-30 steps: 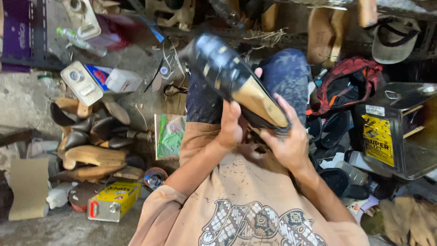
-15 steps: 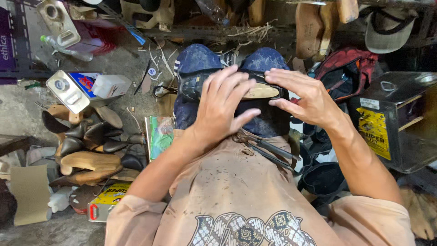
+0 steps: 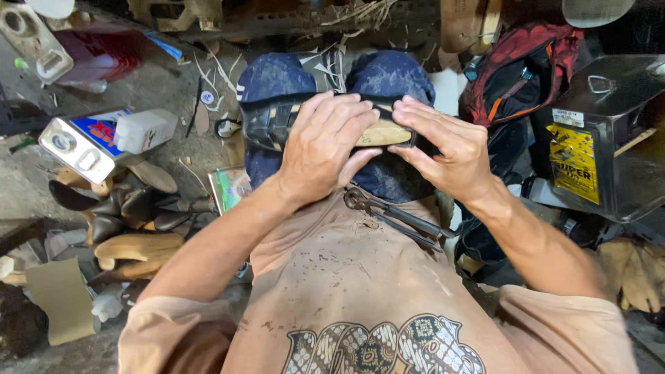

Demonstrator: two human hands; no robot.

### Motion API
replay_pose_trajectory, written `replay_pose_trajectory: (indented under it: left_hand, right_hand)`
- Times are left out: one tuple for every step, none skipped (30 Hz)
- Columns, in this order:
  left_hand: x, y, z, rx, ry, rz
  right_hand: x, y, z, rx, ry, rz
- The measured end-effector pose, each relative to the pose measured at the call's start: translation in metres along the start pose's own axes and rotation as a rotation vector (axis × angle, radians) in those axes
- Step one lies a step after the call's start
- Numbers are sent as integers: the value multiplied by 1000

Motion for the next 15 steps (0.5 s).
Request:
replay_pose_trajectory:
  left_hand:
    - [3,1,-1,-2,0,-11]
    - [3,2,-1,8,-13,0]
    - [6,7,-4,8,-12,28]
    - [5,5,-3,-3,3,33]
    - [8,4,-2,2,-7,31]
    - [10,3,-1,7,-18,28]
    - [10,3,-3,9,-19,42]
    - [11,3,-4,24,-41,41]
    - [11,2,-3,41,-70,36]
    - [11,2,-2,46,-78,46]
    - [11,1,-2,48,-77,51]
    - [11,0,-2,49,-76,57]
    - [11,-1,-2,46,-74,60]
    - [13,-2,-1,53,-58,51]
    - [15,-3,0,63,-40,41]
  right_hand:
    - [2,0,4,10,4,2]
    - [5,0,2,-30,22,19]
    - [6,4,0,-81,40,15]
    - [5,2,0,-82,44,-4]
    - [3,1,1,-83,53,-6]
    - [1,0,2,-84,61,-9]
    - [1,4,-4,-96,55,-12]
    - [0,6,-1,0,97,-9]
    - [-1,6,2,98,136,2]
    - [-5,4,0,89,129,8]
    - [-10,2,1,109,167,27]
    - [-15,0,2,130,206,46]
    - [-15,2,2,129,205,42]
    - [-13,3,2,134,185,20]
    - [-11,5,4,138,169,0]
Point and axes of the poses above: each hand's wrist, its own y-axis towards the middle knuckle, its own z-axis out of the palm, x = y × z, the point moved 10 cm from there along y, towards the middle knuckle, and after that the axes turned 6 degrees about -x, right-handed, at the moved point
